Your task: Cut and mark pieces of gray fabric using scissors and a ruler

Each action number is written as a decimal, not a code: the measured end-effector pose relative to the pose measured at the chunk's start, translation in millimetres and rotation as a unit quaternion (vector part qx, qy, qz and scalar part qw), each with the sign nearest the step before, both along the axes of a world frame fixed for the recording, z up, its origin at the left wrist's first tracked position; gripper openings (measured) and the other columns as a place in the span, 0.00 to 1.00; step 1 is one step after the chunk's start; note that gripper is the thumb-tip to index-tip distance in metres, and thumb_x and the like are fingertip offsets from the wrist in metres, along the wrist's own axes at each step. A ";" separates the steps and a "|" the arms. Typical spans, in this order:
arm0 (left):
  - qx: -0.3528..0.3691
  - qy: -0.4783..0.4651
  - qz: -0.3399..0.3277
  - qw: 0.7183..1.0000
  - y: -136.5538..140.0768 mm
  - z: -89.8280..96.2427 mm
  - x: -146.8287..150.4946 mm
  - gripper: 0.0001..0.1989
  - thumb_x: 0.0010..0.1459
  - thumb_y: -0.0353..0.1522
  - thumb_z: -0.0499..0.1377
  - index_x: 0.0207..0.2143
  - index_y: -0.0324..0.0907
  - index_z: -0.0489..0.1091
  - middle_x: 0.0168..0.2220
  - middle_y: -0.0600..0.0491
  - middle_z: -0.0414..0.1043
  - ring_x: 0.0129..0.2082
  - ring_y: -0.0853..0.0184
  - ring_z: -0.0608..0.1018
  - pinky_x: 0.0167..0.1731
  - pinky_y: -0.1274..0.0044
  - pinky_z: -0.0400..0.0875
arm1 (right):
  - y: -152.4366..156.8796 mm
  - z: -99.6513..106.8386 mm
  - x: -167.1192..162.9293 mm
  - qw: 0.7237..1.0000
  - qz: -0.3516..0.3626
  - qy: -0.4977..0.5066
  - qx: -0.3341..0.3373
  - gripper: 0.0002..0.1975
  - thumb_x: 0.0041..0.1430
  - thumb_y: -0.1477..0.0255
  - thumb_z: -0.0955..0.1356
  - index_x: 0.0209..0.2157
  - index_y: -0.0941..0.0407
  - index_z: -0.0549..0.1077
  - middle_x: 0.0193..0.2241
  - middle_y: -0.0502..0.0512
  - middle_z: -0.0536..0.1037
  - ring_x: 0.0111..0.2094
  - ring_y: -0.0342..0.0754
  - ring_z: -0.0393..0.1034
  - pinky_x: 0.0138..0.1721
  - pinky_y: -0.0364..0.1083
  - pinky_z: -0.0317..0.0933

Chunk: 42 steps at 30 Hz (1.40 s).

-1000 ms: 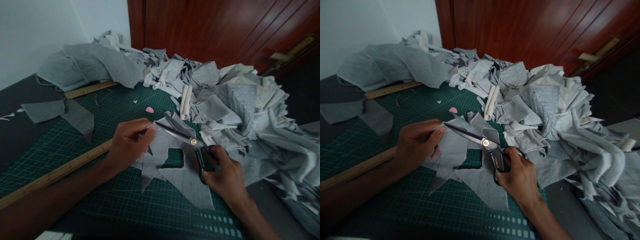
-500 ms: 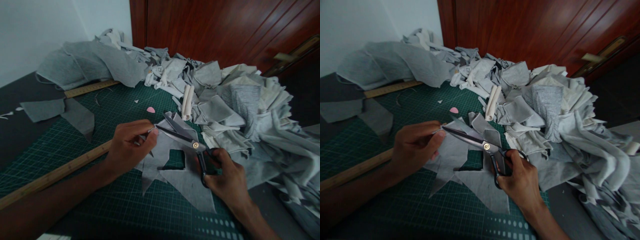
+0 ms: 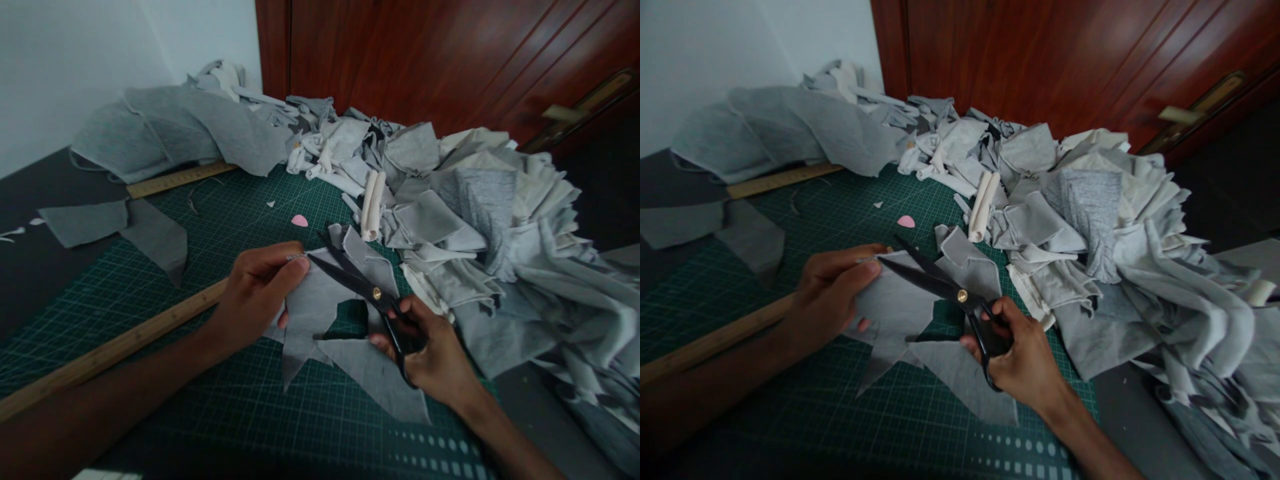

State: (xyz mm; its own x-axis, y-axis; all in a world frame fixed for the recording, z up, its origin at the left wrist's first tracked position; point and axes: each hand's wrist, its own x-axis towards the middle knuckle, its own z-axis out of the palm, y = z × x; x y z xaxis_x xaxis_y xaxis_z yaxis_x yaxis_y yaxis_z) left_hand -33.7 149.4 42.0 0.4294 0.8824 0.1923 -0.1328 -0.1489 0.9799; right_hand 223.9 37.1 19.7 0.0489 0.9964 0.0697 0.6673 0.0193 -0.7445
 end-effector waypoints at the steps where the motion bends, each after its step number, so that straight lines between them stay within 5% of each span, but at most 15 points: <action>1: -0.009 -0.001 -0.004 1.000 0.1 -0.4 -0.6 0.19 0.69 0.35 0.57 0.24 0.41 0.64 0.20 0.61 0.60 0.11 0.78 0.67 0.08 0.86 0.61 | 0.0 0.5 0.7 1.000 0.008 0.007 -0.008 0.18 0.57 0.63 0.76 0.37 0.51 0.63 0.28 0.48 0.78 0.25 0.45 0.75 0.24 0.39 0.66; 12: 0.017 0.033 -0.020 0.999 -2.0 6.1 -3.8 0.19 0.68 0.34 0.54 0.23 0.43 0.58 0.19 0.62 0.56 0.12 0.77 0.62 0.07 0.85 0.56 | -1.0 1.9 7.6 0.999 0.035 -0.010 -0.034 0.19 0.57 0.61 0.76 0.36 0.51 0.64 0.28 0.48 0.77 0.27 0.46 0.74 0.26 0.40 0.67; 20: 0.231 0.119 0.042 0.965 8.3 8.4 -1.6 0.20 0.66 0.29 0.55 0.20 0.42 0.58 0.19 0.59 0.58 0.18 0.75 0.64 0.17 0.81 0.58 | -2.0 0.9 2.0 0.999 -0.001 -0.036 0.002 0.19 0.57 0.61 0.76 0.37 0.51 0.63 0.28 0.49 0.79 0.25 0.46 0.76 0.24 0.39 0.67; 29: 0.089 0.092 0.071 0.989 2.5 -4.2 4.8 0.19 0.67 0.33 0.54 0.20 0.43 0.61 0.18 0.58 0.59 0.15 0.73 0.65 0.12 0.82 0.59 | -1.2 1.9 -6.7 1.000 -0.001 0.014 0.009 0.19 0.57 0.63 0.77 0.37 0.51 0.64 0.28 0.47 0.78 0.24 0.44 0.75 0.24 0.39 0.65; 42: 0.126 0.087 0.112 0.982 -1.5 -5.5 9.0 0.21 0.68 0.34 0.51 0.20 0.44 0.58 0.20 0.56 0.61 0.20 0.69 0.65 0.18 0.77 0.65 | -1.8 1.3 -12.5 0.998 -0.008 0.060 -0.008 0.21 0.52 0.63 0.79 0.35 0.51 0.65 0.23 0.43 0.71 0.21 0.43 0.68 0.22 0.40 0.62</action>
